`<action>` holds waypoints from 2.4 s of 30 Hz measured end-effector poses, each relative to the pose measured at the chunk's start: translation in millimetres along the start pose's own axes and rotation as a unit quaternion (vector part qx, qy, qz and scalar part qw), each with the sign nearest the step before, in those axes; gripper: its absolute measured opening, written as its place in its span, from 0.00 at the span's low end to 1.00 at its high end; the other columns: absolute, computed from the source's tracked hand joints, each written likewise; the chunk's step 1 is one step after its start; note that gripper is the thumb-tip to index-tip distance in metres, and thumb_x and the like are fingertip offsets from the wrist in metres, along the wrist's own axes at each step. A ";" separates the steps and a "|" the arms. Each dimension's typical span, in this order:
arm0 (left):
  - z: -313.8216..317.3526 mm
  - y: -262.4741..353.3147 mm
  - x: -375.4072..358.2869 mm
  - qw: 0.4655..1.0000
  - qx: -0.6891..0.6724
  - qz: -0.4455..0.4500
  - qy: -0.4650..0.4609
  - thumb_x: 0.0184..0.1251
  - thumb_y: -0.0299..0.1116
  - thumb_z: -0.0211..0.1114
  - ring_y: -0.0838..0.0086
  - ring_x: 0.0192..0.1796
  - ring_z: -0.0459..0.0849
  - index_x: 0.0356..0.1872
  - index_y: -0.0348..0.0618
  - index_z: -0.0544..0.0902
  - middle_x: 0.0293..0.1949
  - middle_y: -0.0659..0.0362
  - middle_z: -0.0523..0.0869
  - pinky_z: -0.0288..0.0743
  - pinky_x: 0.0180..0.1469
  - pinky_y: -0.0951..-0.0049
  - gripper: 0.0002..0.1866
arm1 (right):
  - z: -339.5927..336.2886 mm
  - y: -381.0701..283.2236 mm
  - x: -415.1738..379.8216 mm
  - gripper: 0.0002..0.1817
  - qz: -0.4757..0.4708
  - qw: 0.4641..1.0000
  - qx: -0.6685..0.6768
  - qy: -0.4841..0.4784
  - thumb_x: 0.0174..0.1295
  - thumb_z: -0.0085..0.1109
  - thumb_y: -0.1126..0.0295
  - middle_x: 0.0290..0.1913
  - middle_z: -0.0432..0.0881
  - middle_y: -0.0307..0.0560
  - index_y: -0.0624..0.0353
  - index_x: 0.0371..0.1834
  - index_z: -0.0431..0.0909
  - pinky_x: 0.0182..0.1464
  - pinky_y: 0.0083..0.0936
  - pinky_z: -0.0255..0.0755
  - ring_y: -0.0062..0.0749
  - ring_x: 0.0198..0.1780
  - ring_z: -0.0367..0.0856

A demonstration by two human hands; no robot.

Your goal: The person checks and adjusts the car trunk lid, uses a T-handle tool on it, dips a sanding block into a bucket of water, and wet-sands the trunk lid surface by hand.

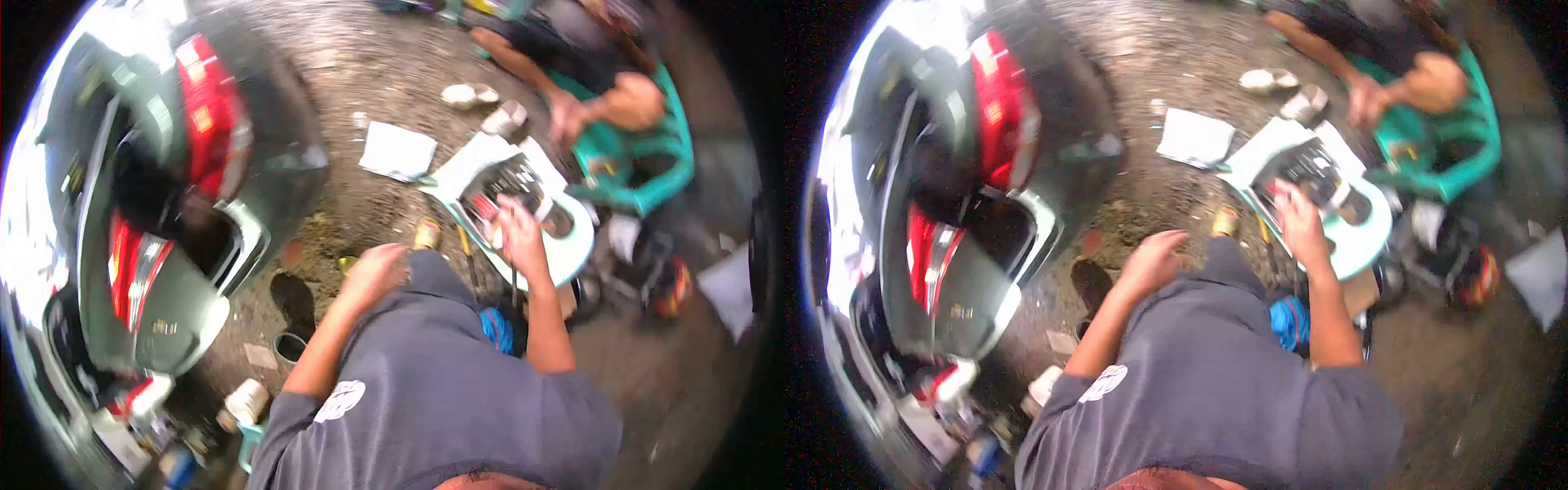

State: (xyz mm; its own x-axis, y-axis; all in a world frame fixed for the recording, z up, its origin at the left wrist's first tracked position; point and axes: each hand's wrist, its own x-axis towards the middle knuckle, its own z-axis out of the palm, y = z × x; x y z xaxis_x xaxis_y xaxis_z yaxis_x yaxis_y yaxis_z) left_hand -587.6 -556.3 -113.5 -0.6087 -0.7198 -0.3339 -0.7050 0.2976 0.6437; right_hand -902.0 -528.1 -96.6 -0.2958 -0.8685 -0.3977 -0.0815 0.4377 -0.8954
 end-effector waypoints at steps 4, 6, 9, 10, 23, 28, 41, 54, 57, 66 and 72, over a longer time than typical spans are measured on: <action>-5.4 44.4 33.4 0.964 -0.198 0.179 -0.018 0.51 0.24 0.62 0.48 0.49 0.81 0.42 0.37 0.76 0.43 0.46 0.82 0.76 0.52 0.54 0.14 | 87.8 -78.4 -18.4 0.19 0.111 0.964 0.127 -0.208 0.73 0.52 0.68 0.23 0.72 0.34 0.66 0.63 0.73 0.17 0.18 0.63 0.16 0.17 0.67; 9.8 37.4 14.8 0.985 -0.154 0.070 0.038 0.65 0.32 0.57 0.44 0.38 0.81 0.34 0.39 0.73 0.31 0.42 0.80 0.76 0.42 0.50 0.06 | 120.9 -77.0 -7.3 0.19 0.058 0.954 0.114 -0.270 0.72 0.53 0.70 0.23 0.72 0.35 0.67 0.63 0.72 0.19 0.18 0.67 0.18 0.19 0.71; -38.6 34.7 -35.0 0.982 -0.182 -0.012 0.040 0.73 0.40 0.55 0.44 0.42 0.84 0.42 0.42 0.76 0.38 0.43 0.84 0.77 0.43 0.51 0.11 | 157.1 -116.5 -14.9 0.21 0.112 0.895 0.244 -0.356 0.74 0.51 0.69 0.26 0.72 0.37 0.69 0.65 0.69 0.27 0.21 0.74 0.22 0.25 0.76; -48.2 31.9 -50.3 0.982 -0.178 -0.032 0.058 0.74 0.41 0.55 0.45 0.43 0.84 0.45 0.43 0.77 0.39 0.43 0.85 0.77 0.44 0.51 0.12 | 173.1 -128.3 -24.6 0.22 0.104 0.887 0.252 -0.374 0.75 0.49 0.67 0.29 0.74 0.39 0.68 0.67 0.66 0.31 0.21 0.76 0.25 0.29 0.78; -171.7 -63.7 -342.4 0.658 -0.617 0.155 0.403 0.83 0.40 0.47 0.71 0.48 0.84 0.51 0.41 0.70 0.43 0.54 0.85 0.77 0.53 0.69 0.12 | 377.1 -93.8 -212.1 0.19 -0.166 0.818 -0.121 -0.537 0.73 0.50 0.70 0.36 0.79 0.42 0.66 0.63 0.71 0.43 0.23 0.74 0.24 0.38 0.79; -184.1 -131.0 -427.1 0.744 -0.504 0.130 0.418 0.82 0.39 0.48 0.64 0.58 0.81 0.67 0.41 0.64 0.54 0.47 0.81 0.74 0.62 0.61 0.20 | 477.4 -99.1 -286.1 0.15 -0.228 0.838 -0.120 -0.480 0.73 0.50 0.70 0.31 0.76 0.39 0.66 0.57 0.73 0.35 0.21 0.68 0.20 0.31 0.72; -48.0 -379.2 -493.0 0.765 -0.489 -0.059 0.416 0.76 0.43 0.55 0.71 0.49 0.82 0.63 0.37 0.71 0.51 0.56 0.82 0.79 0.50 0.70 0.24 | 609.0 -228.8 -331.2 0.16 -0.480 0.802 -0.247 -0.254 0.71 0.51 0.71 0.32 0.80 0.45 0.65 0.59 0.77 0.38 0.25 0.71 0.27 0.30 0.74; -92.5 -386.2 -517.5 0.495 -0.716 -0.062 0.489 0.77 0.33 0.56 0.71 0.43 0.86 0.55 0.35 0.74 0.45 0.56 0.83 0.81 0.43 0.72 0.14 | 653.1 -252.3 -345.8 0.22 -0.665 0.659 -0.271 -0.222 0.69 0.51 0.79 0.61 0.79 0.62 0.66 0.66 0.71 0.61 0.35 0.74 0.50 0.60 0.81; -88.8 -391.4 -517.3 0.496 -0.721 -0.063 0.480 0.76 0.34 0.57 0.71 0.42 0.85 0.54 0.34 0.75 0.45 0.57 0.83 0.81 0.41 0.73 0.14 | 655.0 -247.9 -340.5 0.22 -0.668 0.652 -0.280 -0.222 0.68 0.52 0.80 0.61 0.79 0.62 0.65 0.66 0.71 0.60 0.35 0.75 0.50 0.60 0.82; -92.3 -388.6 -520.3 0.499 -0.714 -0.054 0.489 0.75 0.37 0.60 0.72 0.43 0.85 0.51 0.32 0.75 0.42 0.55 0.83 0.79 0.41 0.73 0.16 | 652.2 -243.5 -345.9 0.22 -0.681 0.645 -0.277 -0.209 0.69 0.53 0.78 0.60 0.80 0.64 0.66 0.66 0.71 0.59 0.35 0.76 0.51 0.59 0.82; -93.8 -389.4 -522.4 0.521 -0.711 -0.093 0.464 0.76 0.33 0.58 0.73 0.44 0.85 0.57 0.36 0.74 0.47 0.58 0.82 0.79 0.39 0.74 0.15 | 651.0 -238.9 -343.8 0.22 -0.694 0.642 -0.265 -0.189 0.70 0.53 0.77 0.59 0.80 0.63 0.65 0.67 0.70 0.57 0.36 0.78 0.51 0.58 0.83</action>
State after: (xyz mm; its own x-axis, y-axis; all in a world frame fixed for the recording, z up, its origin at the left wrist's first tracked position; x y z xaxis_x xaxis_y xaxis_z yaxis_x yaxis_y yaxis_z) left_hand 39.1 -355.1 -125.2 0.3248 -0.8431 -0.4286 0.6622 -0.1208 0.7395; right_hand -161.3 -485.4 123.6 0.6559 -0.4585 0.5996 -0.3595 -0.8883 -0.2860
